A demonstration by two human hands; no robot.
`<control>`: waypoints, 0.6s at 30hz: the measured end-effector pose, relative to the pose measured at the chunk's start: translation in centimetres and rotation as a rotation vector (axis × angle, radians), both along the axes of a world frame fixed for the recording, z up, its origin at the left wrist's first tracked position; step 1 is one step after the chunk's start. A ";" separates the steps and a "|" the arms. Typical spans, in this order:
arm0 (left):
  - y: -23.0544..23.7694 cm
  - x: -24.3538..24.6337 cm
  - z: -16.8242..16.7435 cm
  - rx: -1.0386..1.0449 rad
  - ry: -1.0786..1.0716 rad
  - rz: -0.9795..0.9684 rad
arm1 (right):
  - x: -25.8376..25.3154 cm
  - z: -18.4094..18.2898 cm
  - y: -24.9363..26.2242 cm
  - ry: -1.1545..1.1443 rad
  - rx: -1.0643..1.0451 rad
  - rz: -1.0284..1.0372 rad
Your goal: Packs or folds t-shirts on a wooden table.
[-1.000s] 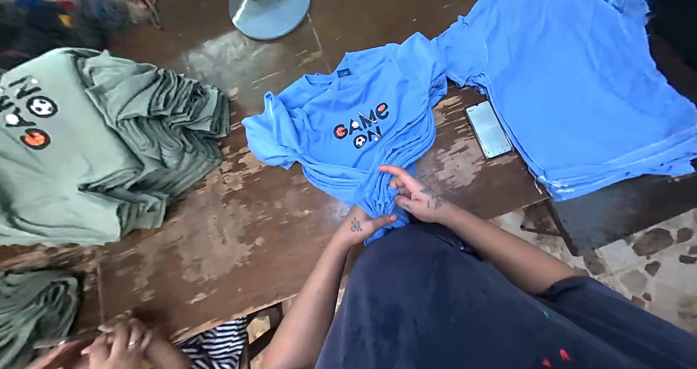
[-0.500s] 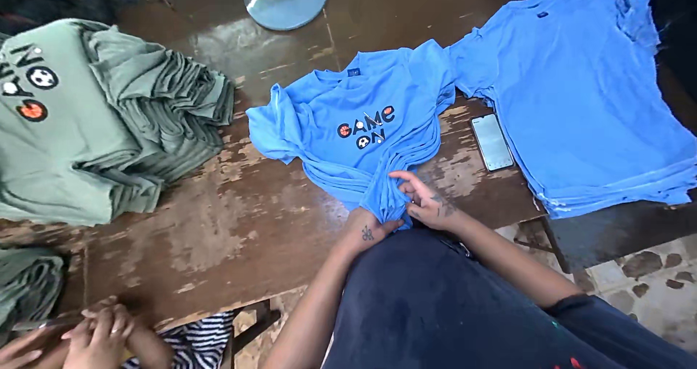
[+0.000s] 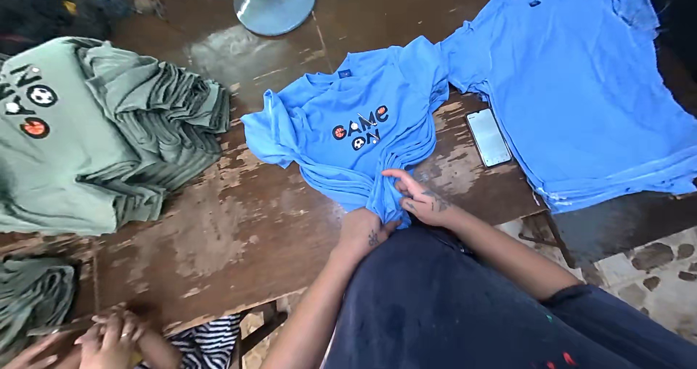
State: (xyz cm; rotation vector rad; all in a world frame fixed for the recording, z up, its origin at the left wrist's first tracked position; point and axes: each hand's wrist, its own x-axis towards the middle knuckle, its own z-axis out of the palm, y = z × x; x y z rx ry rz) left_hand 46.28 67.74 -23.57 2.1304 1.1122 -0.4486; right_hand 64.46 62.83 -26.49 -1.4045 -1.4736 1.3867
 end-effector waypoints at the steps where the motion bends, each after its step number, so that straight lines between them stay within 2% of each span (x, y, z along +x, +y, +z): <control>1: 0.0 0.2 0.4 0.001 0.014 -0.001 | 0.0 0.3 0.0 0.011 -0.017 -0.006; 5: -0.3 0.8 2.1 0.005 0.148 -0.036 | -0.6 1.5 0.2 0.025 -0.096 0.022; 7: -0.4 1.0 2.4 0.018 0.172 -0.036 | -1.0 1.6 0.4 -0.051 -0.046 0.026; 9: -1.1 -0.1 1.4 0.117 0.006 -0.009 | -0.8 1.4 0.2 -0.096 0.004 0.028; 11: -2.0 -1.8 -1.2 0.340 -0.332 0.007 | -0.2 1.3 -0.2 -0.052 0.013 0.020; 13: -2.6 -2.7 -3.3 0.468 -0.590 0.024 | -0.1 0.9 -0.5 0.024 0.034 0.000; 15: -3.0 -2.9 -3.9 0.446 -0.665 0.049 | -0.9 0.5 -0.3 0.061 0.033 0.016; 18: -3.2 -3.4 -3.8 0.343 -0.628 0.087 | -2.0 -1.4 0.8 0.016 0.088 -0.024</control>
